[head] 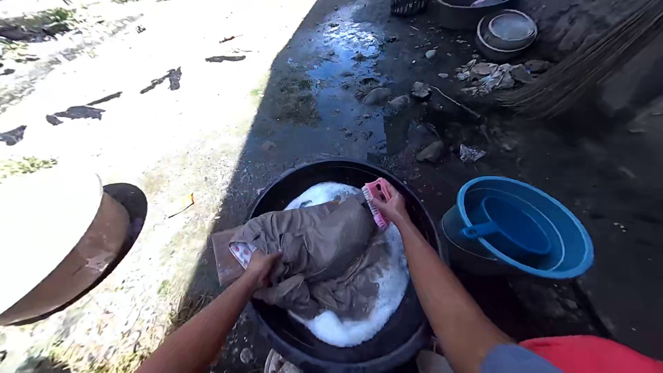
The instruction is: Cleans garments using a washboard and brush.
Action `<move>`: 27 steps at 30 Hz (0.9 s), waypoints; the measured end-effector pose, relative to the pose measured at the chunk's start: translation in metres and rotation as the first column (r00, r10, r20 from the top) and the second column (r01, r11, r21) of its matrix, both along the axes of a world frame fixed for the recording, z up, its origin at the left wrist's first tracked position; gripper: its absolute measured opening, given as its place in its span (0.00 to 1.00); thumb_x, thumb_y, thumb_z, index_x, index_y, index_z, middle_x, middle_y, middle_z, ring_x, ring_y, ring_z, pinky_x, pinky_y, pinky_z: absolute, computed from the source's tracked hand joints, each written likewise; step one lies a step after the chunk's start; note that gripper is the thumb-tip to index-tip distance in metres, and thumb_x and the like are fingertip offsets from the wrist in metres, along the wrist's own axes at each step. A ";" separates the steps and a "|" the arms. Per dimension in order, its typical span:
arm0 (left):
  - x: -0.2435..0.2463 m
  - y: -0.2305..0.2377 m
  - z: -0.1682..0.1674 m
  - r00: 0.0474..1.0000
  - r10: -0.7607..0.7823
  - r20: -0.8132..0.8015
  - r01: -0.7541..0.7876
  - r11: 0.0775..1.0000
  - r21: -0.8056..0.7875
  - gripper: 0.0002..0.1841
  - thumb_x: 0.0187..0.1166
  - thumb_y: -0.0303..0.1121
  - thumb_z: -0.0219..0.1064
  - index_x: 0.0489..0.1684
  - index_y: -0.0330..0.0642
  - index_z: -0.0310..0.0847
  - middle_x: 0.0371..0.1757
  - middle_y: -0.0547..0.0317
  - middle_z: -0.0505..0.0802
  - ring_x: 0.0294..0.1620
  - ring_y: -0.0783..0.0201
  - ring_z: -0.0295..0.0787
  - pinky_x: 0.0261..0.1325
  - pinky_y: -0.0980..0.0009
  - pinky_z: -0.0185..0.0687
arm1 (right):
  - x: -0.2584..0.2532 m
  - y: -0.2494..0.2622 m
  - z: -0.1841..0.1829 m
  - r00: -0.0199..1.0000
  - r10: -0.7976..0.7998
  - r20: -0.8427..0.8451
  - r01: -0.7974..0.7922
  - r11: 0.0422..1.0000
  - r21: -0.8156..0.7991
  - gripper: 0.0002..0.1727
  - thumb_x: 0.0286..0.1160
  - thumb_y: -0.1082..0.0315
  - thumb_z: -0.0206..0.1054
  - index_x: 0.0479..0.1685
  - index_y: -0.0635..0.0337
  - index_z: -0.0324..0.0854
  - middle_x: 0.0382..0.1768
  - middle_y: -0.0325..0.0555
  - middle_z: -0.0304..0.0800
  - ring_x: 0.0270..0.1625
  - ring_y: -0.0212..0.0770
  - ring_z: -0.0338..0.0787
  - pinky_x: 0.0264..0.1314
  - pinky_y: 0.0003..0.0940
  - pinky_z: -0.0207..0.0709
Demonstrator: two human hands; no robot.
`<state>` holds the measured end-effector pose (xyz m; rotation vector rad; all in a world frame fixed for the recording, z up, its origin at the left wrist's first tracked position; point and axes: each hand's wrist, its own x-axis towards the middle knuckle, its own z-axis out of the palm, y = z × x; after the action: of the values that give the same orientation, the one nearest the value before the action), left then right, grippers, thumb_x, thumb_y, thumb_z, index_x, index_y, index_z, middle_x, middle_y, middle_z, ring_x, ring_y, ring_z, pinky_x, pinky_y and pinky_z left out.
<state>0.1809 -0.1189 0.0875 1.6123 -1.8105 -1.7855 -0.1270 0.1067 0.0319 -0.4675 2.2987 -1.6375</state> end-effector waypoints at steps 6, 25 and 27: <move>-0.012 -0.026 0.006 0.993 -0.028 0.118 0.032 0.999 -0.034 0.32 0.86 0.48 0.66 0.72 0.24 0.70 0.62 0.32 0.86 0.61 0.48 0.86 0.66 0.50 0.81 | 0.110 0.008 -0.091 0.771 -0.634 0.061 0.636 0.772 -0.007 0.49 0.79 0.72 0.69 0.93 0.76 0.37 0.90 0.74 0.53 0.92 0.60 0.59 0.95 0.45 0.51; 0.013 -0.057 0.004 0.740 -0.274 0.614 0.633 0.593 -0.498 0.40 0.87 0.59 0.54 0.51 0.17 0.84 0.59 0.16 0.88 0.71 0.23 0.81 0.75 0.30 0.66 | 0.116 -0.024 -0.081 0.922 -0.377 0.088 0.274 0.797 0.538 0.26 0.95 0.66 0.47 0.86 0.72 0.62 0.84 0.73 0.66 0.87 0.67 0.66 0.88 0.60 0.57; 0.013 -0.055 -0.004 0.673 -0.283 0.684 0.710 0.508 -0.488 0.46 0.83 0.68 0.51 0.53 0.19 0.85 0.60 0.18 0.88 0.72 0.23 0.81 0.75 0.29 0.66 | 0.129 -0.068 -0.064 0.983 -0.131 -0.132 0.180 0.852 0.492 0.25 0.87 0.65 0.58 0.80 0.63 0.76 0.77 0.67 0.78 0.80 0.64 0.79 0.82 0.59 0.70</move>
<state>0.1934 -0.1741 0.0835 1.3035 -2.9949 -0.4183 0.0019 0.0389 -0.0317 -0.2412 2.7647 -1.0136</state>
